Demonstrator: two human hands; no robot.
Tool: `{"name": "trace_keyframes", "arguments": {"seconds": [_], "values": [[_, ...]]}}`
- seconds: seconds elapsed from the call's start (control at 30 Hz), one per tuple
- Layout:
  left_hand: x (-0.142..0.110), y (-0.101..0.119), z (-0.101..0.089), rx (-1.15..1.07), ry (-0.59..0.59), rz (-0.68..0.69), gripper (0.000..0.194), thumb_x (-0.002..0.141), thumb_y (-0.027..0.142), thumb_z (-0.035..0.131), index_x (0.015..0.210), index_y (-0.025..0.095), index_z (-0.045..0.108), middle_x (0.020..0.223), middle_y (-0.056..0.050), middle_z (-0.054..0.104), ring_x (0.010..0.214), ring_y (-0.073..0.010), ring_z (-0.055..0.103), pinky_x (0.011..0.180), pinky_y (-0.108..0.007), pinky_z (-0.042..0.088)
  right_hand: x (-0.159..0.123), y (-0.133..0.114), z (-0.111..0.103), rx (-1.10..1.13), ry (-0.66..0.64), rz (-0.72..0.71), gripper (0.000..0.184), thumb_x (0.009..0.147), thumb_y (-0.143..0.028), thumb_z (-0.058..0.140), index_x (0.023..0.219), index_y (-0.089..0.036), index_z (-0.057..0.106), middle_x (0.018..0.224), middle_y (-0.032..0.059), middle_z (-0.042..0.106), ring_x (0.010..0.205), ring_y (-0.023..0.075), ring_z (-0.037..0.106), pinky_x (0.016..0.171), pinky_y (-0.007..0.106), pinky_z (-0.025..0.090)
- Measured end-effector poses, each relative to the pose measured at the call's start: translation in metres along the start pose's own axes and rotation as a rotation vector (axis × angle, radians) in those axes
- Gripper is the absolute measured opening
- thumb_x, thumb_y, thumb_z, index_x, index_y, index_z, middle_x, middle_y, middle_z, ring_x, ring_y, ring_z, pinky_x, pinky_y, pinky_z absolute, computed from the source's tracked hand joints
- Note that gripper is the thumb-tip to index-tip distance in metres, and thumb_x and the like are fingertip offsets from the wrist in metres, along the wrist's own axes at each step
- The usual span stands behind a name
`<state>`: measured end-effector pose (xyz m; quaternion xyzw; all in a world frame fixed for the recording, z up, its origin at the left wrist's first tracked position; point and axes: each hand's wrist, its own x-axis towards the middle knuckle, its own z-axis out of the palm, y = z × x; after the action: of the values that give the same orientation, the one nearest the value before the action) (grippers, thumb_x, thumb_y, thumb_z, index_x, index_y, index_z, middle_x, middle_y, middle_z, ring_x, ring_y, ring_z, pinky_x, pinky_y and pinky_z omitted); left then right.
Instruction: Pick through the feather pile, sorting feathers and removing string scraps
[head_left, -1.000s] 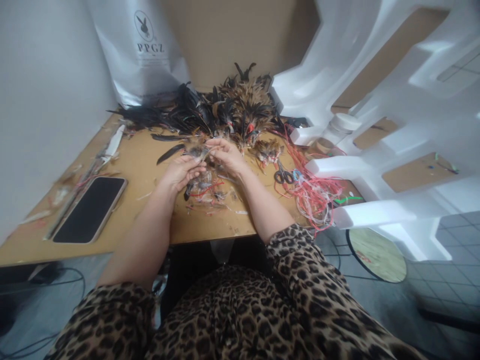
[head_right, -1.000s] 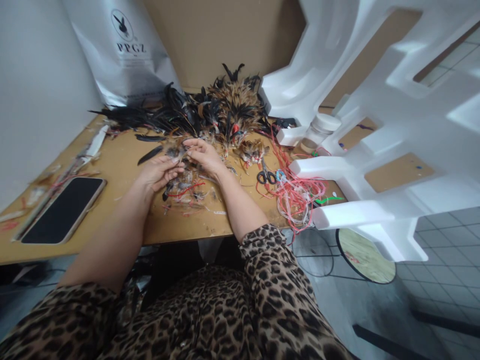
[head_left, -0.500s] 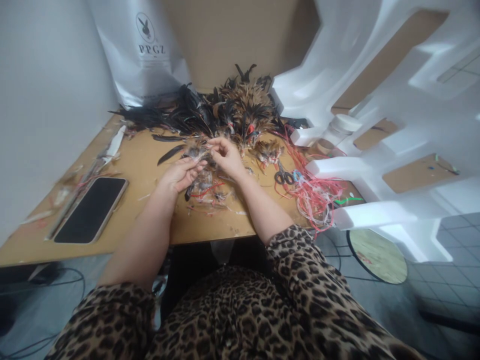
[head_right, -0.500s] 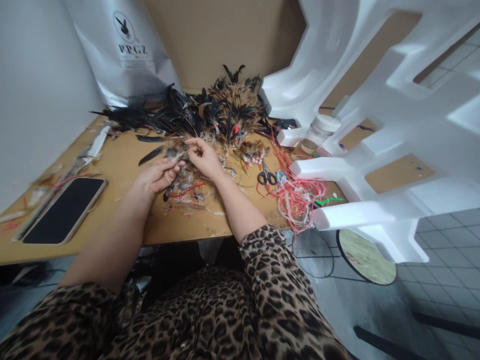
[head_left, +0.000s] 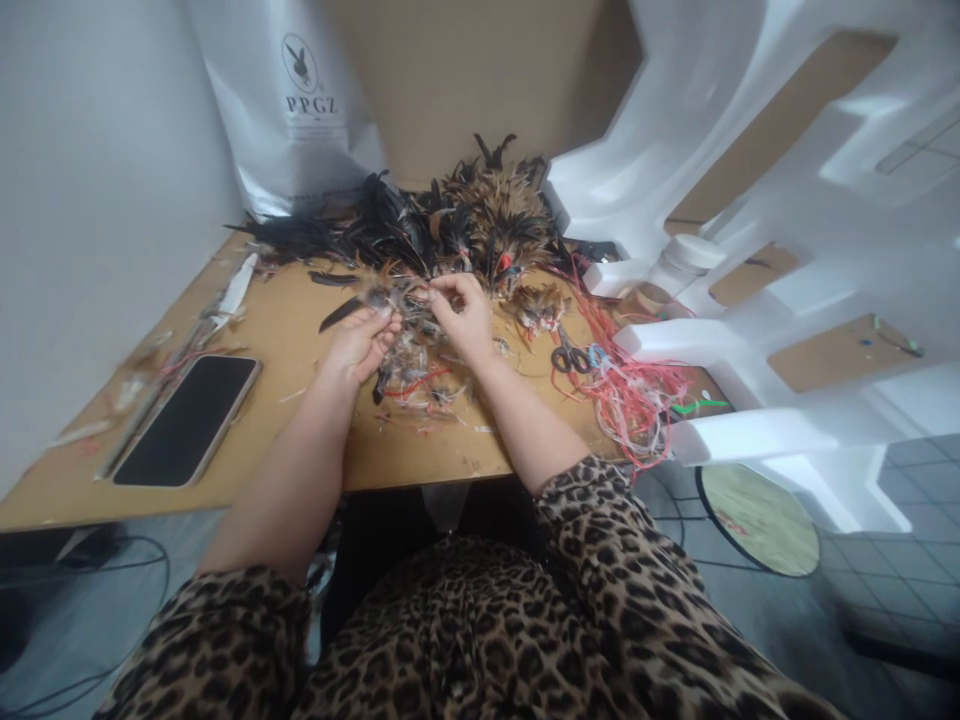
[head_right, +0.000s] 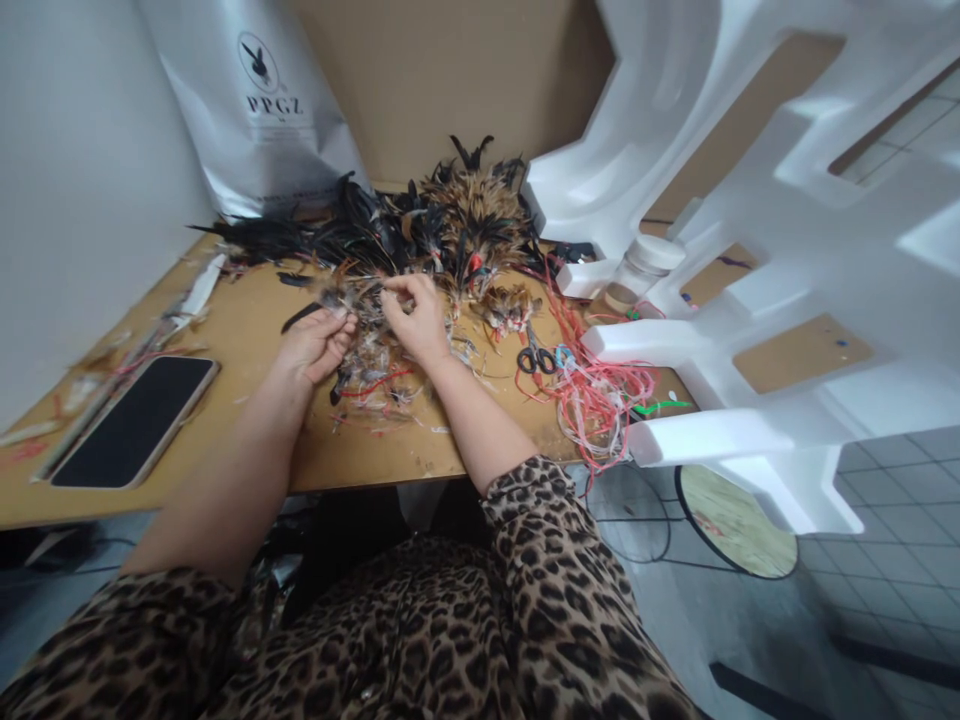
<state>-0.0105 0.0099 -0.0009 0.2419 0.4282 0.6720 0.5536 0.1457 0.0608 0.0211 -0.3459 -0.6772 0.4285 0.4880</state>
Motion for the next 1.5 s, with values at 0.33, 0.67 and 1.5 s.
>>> {"name": "trace_keyframes", "arguments": {"seconds": [0.33,0.67,1.5], "values": [[-0.004,-0.001,0.004,0.103,-0.055,0.147,0.009,0.072,0.019,0.069,0.069,0.013,0.063,0.063,-0.001,0.063,0.05,-0.0034,0.056,0.048,-0.012,0.044,-0.005,0.003,0.022,0.388,-0.316,0.513,0.039,0.068,-0.053,0.066,0.073,-0.015,0.062,0.059,-0.0031,0.057,0.042,0.0022,0.037,0.035,0.016,0.02],[-0.007,-0.005,0.006,0.191,-0.077,0.163,0.013,0.068,0.021,0.071,0.072,0.011,0.065,0.067,-0.003,0.066,0.051,-0.0049,0.058,0.048,-0.013,0.044,-0.006,0.006,0.026,0.708,-0.209,0.626,0.024,0.064,-0.025,0.074,0.08,-0.016,0.058,0.062,-0.0059,0.06,0.045,0.0014,0.042,0.04,0.013,0.027],[-0.007,-0.001,0.002,0.039,-0.144,-0.167,0.007,0.077,0.004,0.059,0.075,0.006,0.066,0.067,-0.007,0.068,0.049,-0.0041,0.059,0.043,-0.009,0.044,-0.002,0.013,0.024,0.55,-0.121,0.331,0.029,0.058,-0.034,0.076,0.067,-0.015,0.055,0.052,-0.007,0.051,0.046,0.0036,0.042,0.046,0.017,0.032]]}}
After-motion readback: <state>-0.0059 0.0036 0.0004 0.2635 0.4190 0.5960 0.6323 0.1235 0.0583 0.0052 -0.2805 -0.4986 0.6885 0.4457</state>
